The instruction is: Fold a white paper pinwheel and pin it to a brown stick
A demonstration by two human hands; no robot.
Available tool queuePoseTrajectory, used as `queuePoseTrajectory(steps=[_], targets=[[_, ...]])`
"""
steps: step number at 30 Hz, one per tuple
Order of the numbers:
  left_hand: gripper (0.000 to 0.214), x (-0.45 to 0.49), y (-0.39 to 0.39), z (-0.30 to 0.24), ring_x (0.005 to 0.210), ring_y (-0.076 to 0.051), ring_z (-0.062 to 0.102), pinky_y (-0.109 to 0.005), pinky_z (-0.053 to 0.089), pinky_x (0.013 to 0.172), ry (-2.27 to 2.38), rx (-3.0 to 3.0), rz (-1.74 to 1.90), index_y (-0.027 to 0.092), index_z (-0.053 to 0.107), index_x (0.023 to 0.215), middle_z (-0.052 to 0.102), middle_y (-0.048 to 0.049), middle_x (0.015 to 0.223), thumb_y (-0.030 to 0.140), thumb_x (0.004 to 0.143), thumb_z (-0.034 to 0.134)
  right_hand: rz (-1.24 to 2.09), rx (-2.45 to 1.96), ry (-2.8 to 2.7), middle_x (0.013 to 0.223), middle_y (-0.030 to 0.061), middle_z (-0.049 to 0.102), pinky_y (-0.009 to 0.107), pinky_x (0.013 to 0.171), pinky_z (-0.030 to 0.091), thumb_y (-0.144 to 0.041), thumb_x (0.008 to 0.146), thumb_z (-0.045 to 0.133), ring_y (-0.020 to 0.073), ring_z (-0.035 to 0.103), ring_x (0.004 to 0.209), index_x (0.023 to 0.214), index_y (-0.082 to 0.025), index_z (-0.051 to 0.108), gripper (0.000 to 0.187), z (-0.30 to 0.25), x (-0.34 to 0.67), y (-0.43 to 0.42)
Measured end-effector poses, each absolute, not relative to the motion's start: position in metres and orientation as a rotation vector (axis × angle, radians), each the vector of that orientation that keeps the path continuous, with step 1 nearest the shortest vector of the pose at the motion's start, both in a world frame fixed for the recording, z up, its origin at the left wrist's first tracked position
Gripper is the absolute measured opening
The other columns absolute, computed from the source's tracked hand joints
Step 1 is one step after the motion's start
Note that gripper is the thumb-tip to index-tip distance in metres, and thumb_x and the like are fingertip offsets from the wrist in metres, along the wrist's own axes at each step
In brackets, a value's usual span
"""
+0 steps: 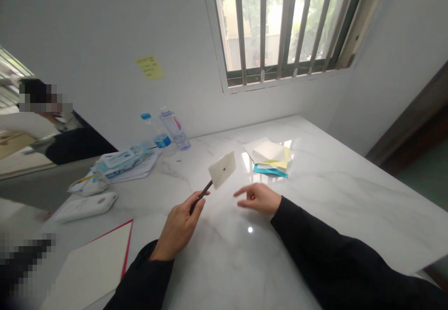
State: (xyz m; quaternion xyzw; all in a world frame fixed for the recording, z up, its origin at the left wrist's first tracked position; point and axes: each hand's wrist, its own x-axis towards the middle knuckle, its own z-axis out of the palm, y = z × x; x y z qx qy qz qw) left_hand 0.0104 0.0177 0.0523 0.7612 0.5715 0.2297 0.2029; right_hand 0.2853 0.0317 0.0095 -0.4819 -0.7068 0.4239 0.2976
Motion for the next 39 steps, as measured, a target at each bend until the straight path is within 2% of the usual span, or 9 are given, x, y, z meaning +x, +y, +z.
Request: queuePoseTrajectory(steps=[5, 10, 16, 20, 25, 28, 30, 35, 39], targets=[[0.044, 0.011, 0.017, 0.055, 0.055, -0.018, 0.054, -0.026, 0.032, 0.060, 1.567, 2.137, 0.635, 0.025, 0.069, 0.125, 0.054, 0.0040, 0.060, 0.048, 0.101, 0.040, 0.985, -1.299, -1.640, 0.073, -0.0060, 0.053, 0.025, 0.063, 0.045, -0.037, 0.089, 0.067, 0.0110, 0.045, 0.060, 0.164, -0.022, 0.026, 0.087, 0.014, 0.296, 0.044], [0.042, 0.010, 0.018, 0.053, 0.057, -0.018, 0.055, -0.027, 0.034, 0.062, 1.579, 2.127, 0.632, 0.025, 0.069, 0.124, 0.059, 0.0032, 0.065, 0.046, 0.102, 0.040, 1.305, -1.212, -1.999, 0.059, -0.0065, 0.051, 0.024, 0.057, 0.042, -0.039, 0.075, 0.082, 0.0107, 0.047, 0.055, 0.129, -0.017, 0.072, 0.059, 0.008, 0.295, 0.038], [0.039, 0.010, 0.018, 0.054, 0.060, -0.018, 0.057, -0.027, 0.035, 0.065, 1.579, 2.129, 0.619, 0.028, 0.069, 0.124, 0.062, 0.0036, 0.068, 0.046, 0.103, 0.041, 1.042, -1.297, -1.746, 0.074, -0.0050, 0.056, 0.025, 0.062, 0.044, -0.040, 0.090, 0.067, 0.0110, 0.047, 0.060, 0.162, -0.021, 0.035, 0.081, 0.010, 0.294, 0.042], [0.039, 0.010, 0.017, 0.057, 0.061, -0.019, 0.059, -0.027, 0.034, 0.064, 1.610, 2.127, 0.614, 0.027, 0.068, 0.126, 0.063, 0.0030, 0.068, 0.044, 0.103, 0.041, 1.191, -1.240, -1.901, 0.061, -0.0060, 0.053, 0.024, 0.057, 0.043, -0.042, 0.072, 0.084, 0.0118, 0.049, 0.055, 0.137, -0.015, 0.066, 0.073, 0.005, 0.294, 0.044], [0.038, 0.010, 0.017, 0.057, 0.067, -0.020, 0.064, -0.027, 0.036, 0.066, 1.587, 2.151, 0.593, 0.030, 0.068, 0.126, 0.072, 0.0018, 0.079, 0.043, 0.103, 0.042, 0.862, -1.354, -1.658, 0.078, -0.0033, 0.060, 0.024, 0.063, 0.044, -0.040, 0.091, 0.064, 0.0112, 0.050, 0.061, 0.161, -0.022, 0.036, 0.077, 0.008, 0.298, 0.046], [0.038, 0.009, 0.018, 0.056, 0.072, -0.020, 0.068, -0.027, 0.040, 0.070, 1.581, 2.164, 0.590, 0.029, 0.068, 0.126, 0.077, 0.0005, 0.093, 0.043, 0.103, 0.041, 1.072, -1.298, -1.953, 0.062, -0.0050, 0.057, 0.023, 0.054, 0.040, -0.037, 0.075, 0.081, 0.0106, 0.048, 0.053, 0.130, -0.020, 0.072, 0.058, 0.009, 0.296, 0.042], [0.039, 0.008, 0.019, 0.055, 0.073, -0.020, 0.068, -0.027, 0.040, 0.069, 1.592, 2.169, 0.591, 0.029, 0.068, 0.126, 0.077, -0.0004, 0.094, 0.043, 0.103, 0.040, 1.085, -1.317, -1.971, 0.057, -0.0045, 0.055, 0.024, 0.052, 0.037, -0.038, 0.078, 0.079, 0.0110, 0.047, 0.051, 0.114, -0.018, 0.079, 0.041, 0.011, 0.298, 0.042], [0.038, 0.008, 0.018, 0.054, 0.073, -0.021, 0.069, -0.027, 0.040, 0.068, 1.591, 2.192, 0.581, 0.029, 0.068, 0.127, 0.075, 0.0010, 0.083, 0.043, 0.103, 0.042, 0.760, -1.353, -1.611, 0.074, -0.0043, 0.060, 0.024, 0.061, 0.044, -0.036, 0.089, 0.067, 0.0119, 0.050, 0.059, 0.162, -0.023, 0.034, 0.080, 0.017, 0.302, 0.045], [0.039, 0.009, 0.018, 0.055, 0.076, -0.020, 0.071, -0.026, 0.041, 0.068, 1.602, 2.191, 0.591, 0.028, 0.069, 0.125, 0.077, 0.0001, 0.089, 0.042, 0.103, 0.041, 1.046, -1.300, -1.993, 0.057, -0.0068, 0.054, 0.023, 0.053, 0.039, -0.033, 0.070, 0.085, 0.0110, 0.048, 0.051, 0.135, -0.020, 0.069, 0.067, 0.011, 0.299, 0.043]])
